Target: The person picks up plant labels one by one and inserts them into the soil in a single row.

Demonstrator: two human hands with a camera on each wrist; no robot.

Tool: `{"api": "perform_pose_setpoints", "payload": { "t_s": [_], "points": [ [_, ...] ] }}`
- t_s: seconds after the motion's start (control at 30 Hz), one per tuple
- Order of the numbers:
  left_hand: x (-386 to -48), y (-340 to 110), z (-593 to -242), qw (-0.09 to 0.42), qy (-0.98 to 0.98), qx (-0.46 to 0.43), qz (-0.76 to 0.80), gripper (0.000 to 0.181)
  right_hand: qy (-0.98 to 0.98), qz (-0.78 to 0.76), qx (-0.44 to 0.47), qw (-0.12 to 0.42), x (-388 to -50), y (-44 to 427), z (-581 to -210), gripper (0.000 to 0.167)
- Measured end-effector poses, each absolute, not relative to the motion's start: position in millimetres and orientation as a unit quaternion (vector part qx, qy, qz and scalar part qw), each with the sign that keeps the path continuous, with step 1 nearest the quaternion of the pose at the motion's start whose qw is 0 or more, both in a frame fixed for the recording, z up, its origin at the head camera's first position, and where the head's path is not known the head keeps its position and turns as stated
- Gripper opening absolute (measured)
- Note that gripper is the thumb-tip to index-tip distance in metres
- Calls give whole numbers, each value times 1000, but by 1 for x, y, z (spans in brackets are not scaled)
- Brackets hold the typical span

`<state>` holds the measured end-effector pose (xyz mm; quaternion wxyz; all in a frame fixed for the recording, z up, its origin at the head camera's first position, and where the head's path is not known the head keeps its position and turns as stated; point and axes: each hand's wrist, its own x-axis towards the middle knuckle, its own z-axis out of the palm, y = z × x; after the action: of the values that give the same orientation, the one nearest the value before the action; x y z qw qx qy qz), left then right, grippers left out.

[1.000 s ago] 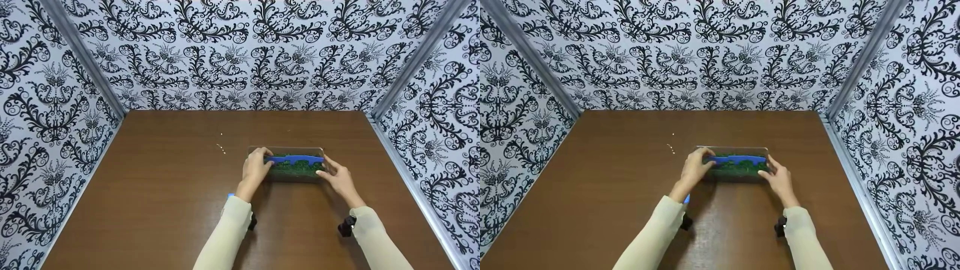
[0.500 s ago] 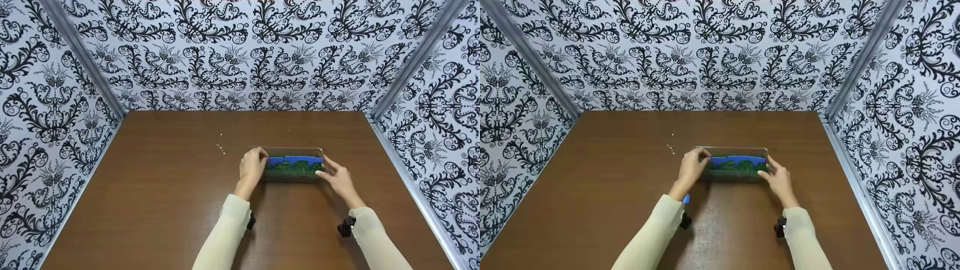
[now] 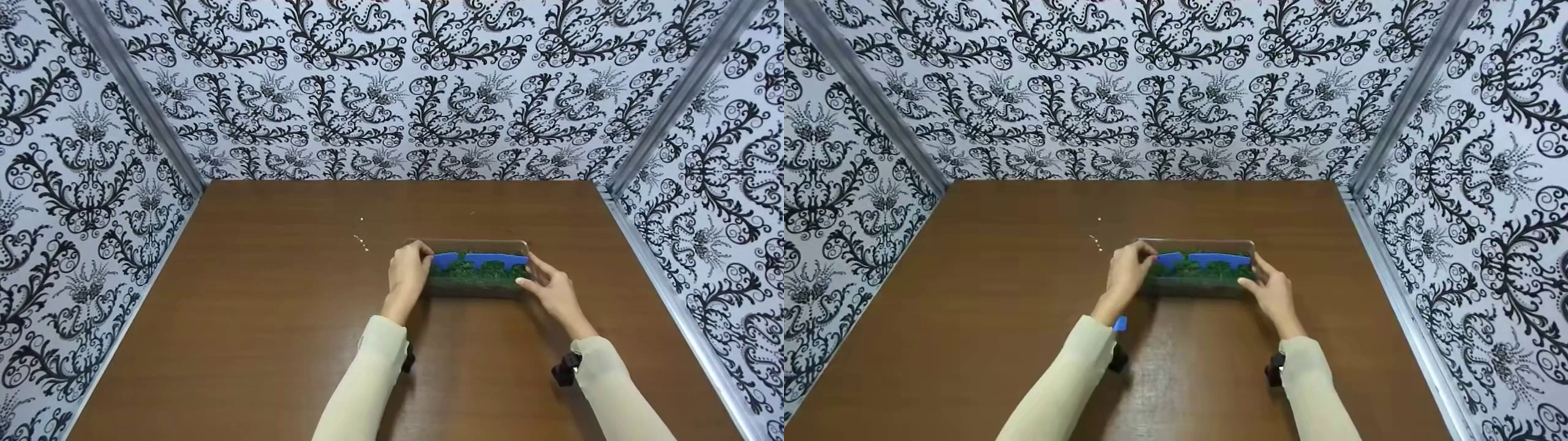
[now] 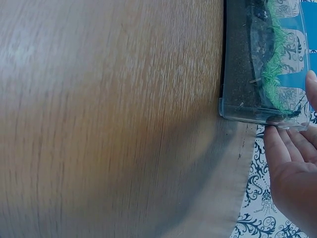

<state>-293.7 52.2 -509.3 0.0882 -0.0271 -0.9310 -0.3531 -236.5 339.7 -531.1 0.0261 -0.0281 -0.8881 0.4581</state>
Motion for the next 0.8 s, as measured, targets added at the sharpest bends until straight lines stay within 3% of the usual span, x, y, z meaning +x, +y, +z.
{"api": "perform_pose_setpoints", "payload": {
  "t_s": [0.8],
  "points": [
    [-294, 62, -506, 88, -937, -56, -334, 4, -890, 453, -24, 36, -237, 340, -533, 68]
  ]
}}
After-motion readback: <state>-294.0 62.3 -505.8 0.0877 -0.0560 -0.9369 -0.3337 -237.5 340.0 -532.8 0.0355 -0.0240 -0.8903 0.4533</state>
